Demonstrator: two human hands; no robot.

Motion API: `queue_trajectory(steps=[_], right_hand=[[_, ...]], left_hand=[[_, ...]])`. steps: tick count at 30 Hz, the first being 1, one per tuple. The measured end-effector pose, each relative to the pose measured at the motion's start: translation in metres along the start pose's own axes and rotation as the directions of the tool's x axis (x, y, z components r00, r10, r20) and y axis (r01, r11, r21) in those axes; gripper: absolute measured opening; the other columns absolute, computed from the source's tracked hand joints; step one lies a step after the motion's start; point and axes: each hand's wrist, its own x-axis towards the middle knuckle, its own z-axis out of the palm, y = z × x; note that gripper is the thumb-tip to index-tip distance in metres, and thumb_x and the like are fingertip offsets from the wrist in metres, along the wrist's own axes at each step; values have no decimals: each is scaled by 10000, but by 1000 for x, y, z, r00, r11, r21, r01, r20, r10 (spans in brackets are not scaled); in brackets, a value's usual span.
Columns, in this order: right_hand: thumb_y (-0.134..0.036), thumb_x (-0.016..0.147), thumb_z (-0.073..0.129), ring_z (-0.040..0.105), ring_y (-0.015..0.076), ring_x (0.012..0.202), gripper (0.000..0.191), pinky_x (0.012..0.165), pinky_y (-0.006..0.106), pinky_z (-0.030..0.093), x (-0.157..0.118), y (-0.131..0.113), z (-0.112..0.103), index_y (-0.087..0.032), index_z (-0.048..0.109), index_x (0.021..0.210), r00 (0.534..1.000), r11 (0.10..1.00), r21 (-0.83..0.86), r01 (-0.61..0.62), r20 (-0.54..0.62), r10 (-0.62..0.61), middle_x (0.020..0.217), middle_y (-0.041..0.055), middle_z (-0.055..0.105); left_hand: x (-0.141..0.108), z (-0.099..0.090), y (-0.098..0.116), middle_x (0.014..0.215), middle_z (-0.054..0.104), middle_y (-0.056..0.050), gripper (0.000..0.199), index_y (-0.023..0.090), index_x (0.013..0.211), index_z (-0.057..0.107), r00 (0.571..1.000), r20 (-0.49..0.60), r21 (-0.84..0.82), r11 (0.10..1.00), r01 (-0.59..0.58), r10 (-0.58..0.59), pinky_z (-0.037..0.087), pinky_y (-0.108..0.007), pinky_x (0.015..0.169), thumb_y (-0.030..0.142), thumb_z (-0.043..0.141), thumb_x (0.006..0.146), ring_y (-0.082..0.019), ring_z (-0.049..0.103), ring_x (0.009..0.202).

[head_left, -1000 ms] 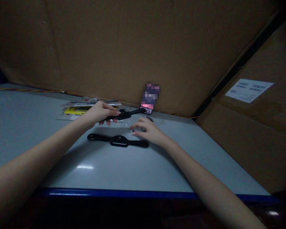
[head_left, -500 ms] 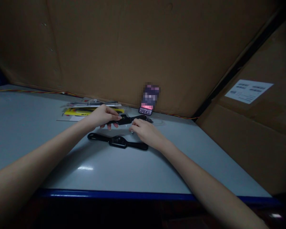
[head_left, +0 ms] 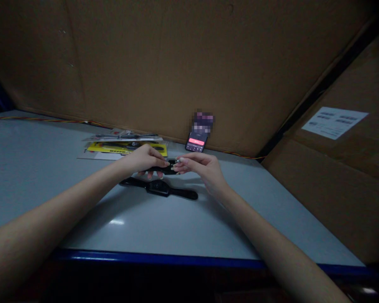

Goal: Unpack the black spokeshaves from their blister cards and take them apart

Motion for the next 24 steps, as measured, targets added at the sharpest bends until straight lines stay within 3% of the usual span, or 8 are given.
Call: queue_trajectory(steps=[3,6,10,13,19,24], right_hand=[[-288,642,738,668,151,639,206,624,290,547,-1,1,0,-174,645,786,1000,1000,-30,2,-1,-2,674,12,689],[-308,680,712,631,137,569,186,553,267,512,-4,6,0,-179,617,776,998,980,-190,58,12,-57,625,-7,648],[-299,794,607,543,105,551,122,510,235,414,-6,7,1,-189,604,740,969,830,-504,240,74,-235,637,-15,593],[-275,802,608,483,97,598,131,526,228,366,-4,6,0,-190,602,703,930,731,-585,351,125,-346,694,-14,542],[-261,833,566,477,122,659,116,575,241,372,0,10,-5,-197,562,736,921,675,-651,347,101,-376,711,-8,486],[-265,873,481,512,200,882,93,752,318,408,-2,10,-5,-199,542,851,896,478,-787,390,204,-395,898,68,533]], left_hand=[[0,2,1,685,683,-49,273,130,850,687,1000,17,0,1000,-7,7,271,-179,300,359,613,720,-68,467,355],[-1,4,1,658,677,-48,269,126,833,677,999,32,13,999,-31,31,268,-179,301,361,603,725,-73,474,352],[-2,7,2,637,671,-43,237,126,795,657,999,34,43,999,-31,30,270,-174,307,346,597,730,-73,483,350],[-3,9,4,630,668,-36,221,132,790,650,999,40,15,1000,-26,25,259,-170,308,338,602,727,-71,481,354],[-5,10,5,624,662,-37,241,135,771,648,999,51,-44,999,-13,15,231,-166,309,370,620,725,-55,453,346],[-4,12,3,627,657,-32,232,140,770,655,997,57,-71,997,-41,45,226,-168,301,363,622,719,-54,440,345]])
